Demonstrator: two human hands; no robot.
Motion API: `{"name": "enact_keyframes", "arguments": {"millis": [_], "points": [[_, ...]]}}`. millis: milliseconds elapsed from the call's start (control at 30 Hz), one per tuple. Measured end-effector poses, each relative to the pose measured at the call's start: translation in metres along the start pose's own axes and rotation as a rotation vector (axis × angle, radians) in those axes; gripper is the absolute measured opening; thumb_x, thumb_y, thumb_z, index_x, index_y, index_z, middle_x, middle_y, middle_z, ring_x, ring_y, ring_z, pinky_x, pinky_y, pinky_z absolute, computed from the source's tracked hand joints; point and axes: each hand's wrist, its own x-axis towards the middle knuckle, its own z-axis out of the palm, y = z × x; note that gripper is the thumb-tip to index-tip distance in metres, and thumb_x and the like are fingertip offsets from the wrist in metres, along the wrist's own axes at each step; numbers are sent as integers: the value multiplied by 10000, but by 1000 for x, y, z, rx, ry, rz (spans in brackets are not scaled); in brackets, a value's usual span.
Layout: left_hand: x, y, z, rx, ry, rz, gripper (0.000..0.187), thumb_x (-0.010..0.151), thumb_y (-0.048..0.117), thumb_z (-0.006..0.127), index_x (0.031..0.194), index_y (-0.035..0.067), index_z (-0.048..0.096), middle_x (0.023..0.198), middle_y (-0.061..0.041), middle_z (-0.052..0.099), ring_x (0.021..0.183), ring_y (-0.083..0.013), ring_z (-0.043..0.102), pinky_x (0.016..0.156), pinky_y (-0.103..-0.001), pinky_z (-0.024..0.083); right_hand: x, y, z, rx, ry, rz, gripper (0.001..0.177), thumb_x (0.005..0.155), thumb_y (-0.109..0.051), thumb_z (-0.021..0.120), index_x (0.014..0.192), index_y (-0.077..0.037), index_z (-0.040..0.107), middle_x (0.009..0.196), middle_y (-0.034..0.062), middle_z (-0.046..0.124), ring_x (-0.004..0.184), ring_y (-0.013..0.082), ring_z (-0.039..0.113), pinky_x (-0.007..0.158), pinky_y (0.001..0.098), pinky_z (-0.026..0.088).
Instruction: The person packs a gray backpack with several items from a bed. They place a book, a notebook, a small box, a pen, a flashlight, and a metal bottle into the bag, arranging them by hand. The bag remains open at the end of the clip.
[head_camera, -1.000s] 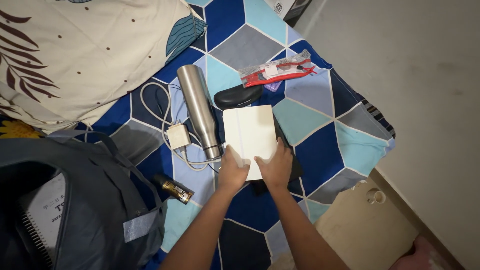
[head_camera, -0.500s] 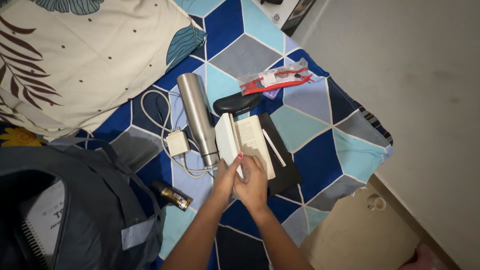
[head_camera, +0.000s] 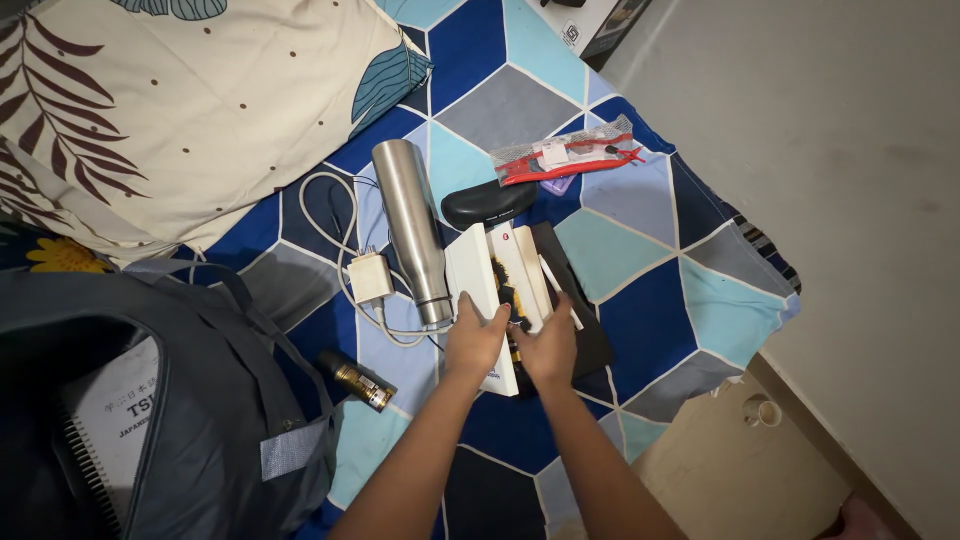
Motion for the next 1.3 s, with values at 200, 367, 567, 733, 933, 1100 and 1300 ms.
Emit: {"name": "enact_keyframes", "arguments": {"millis": [200,367,567,733,933,1100,1300], "points": [[2,-6,0,-29,-43,-33,965,825,552,613,1606,128,236,1361,-239,629,1208,-386,664,1047,-438,505,13,-3,-6,-31,-143,65,464,691,-206,899,1072,-40,692,1024,174,777,953,324,764,874,400,579],[4,-17,-1,-41,39,66,885,871,561,599,1581,113,320,1318,-281,637,1226,-433,615,1049,-458,478,-19,-40,-14,-74,-8,-336,265,818,-127,769,1030,-28,645,985,217,717,935,435,678,791,489,540],[-18,-28,-11,-241,337,486,649,997,405,504,1506,9,438,1428,-272,578,1299,-415,577,1078,-451,445,-70,-83,-40,-63,243,-555,382,854,-59,634,1235,-36,645,1077,159,720,921,380,648,795,469,537],[-47,-18,-45,-1562,-359,125,632,1017,431,449,1497,20,462,1423,-190,593,1269,-303,587,1056,-409,461,-112,-100,-46,-183,294,-791,487,816,-98,651,1301,-94,697,1304,86,715,961,312,631,829,377,560],[-108,-27,-123,-1446,-208,94,542,946,149,560,1465,32,459,1298,-171,633,1156,-271,641,946,-407,531,-148,-127,-54,-23,-10,-925,540,765,-160,701,1303,-133,719,1457,79,649,1298,333,584,1103,496,414],[-149,-35,-185,-1384,-130,14,545,900,109,549,1437,56,473,1276,-170,660,1079,-250,696,858,-389,581,-155,-183,-83,27,-451,-903,929,664,-323,851,1513,-161,509,1658,263,254,1525,512,200,1163,684,130],[-196,-39,-247,-1305,-50,310,560,920,110,590,1450,-7,457,1348,-137,643,1185,-199,646,959,-356,531,-195,-275,-102,-62,-481,-1097,1111,615,-315,856,1596,-179,353,1662,343,97,1532,568,120,1165,679,147]]}}
